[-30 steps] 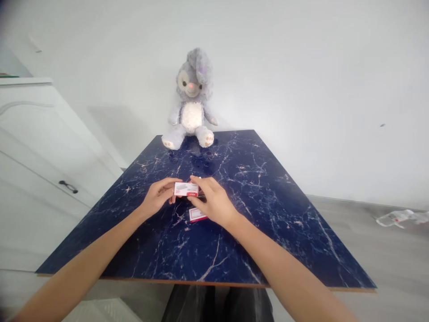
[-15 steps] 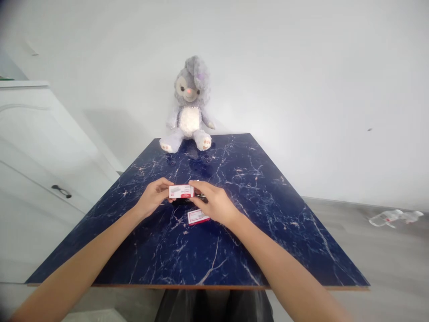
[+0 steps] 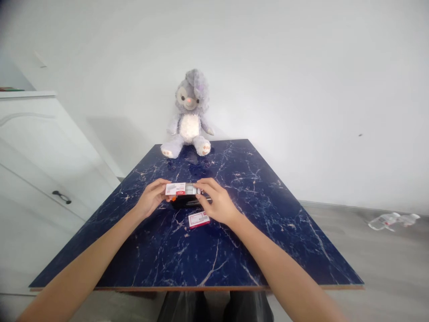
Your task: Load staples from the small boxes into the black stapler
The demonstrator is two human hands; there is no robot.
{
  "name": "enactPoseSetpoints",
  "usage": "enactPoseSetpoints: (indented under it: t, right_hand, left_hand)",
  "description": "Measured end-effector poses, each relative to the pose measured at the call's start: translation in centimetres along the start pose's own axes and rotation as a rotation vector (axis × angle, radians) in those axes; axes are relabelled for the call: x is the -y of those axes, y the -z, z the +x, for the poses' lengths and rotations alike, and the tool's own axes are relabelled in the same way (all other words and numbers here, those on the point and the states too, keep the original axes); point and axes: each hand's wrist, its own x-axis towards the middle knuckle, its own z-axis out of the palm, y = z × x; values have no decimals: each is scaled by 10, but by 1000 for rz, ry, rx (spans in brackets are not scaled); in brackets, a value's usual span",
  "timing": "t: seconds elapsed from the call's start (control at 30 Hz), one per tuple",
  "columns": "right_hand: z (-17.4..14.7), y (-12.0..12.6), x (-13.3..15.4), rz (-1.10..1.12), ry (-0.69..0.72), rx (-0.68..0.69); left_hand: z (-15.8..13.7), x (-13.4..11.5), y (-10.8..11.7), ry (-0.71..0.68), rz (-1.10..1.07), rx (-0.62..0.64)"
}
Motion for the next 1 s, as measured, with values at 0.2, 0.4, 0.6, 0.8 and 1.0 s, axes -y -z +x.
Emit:
enactPoseSetpoints:
  t: [0.2, 0.4, 0.6, 0.8, 1.0]
  right_hand:
    - [-1, 1, -5, -154, 18, 136]
    - [3, 9, -7, -165, 23, 188]
    - [1, 5, -12, -69, -1, 167]
    - [1, 2, -10, -54, -177, -5]
    - [1, 1, -17, 70, -246, -144]
  left_hand:
    - [-7, -8, -15, -12, 243, 33]
    - [-8, -5, -17, -6, 211, -17]
    - [-5, -1, -11, 47, 108, -19]
    - [-5, 2, -12, 113, 63, 40]
    - [-5, 0, -14, 113, -63, -6]
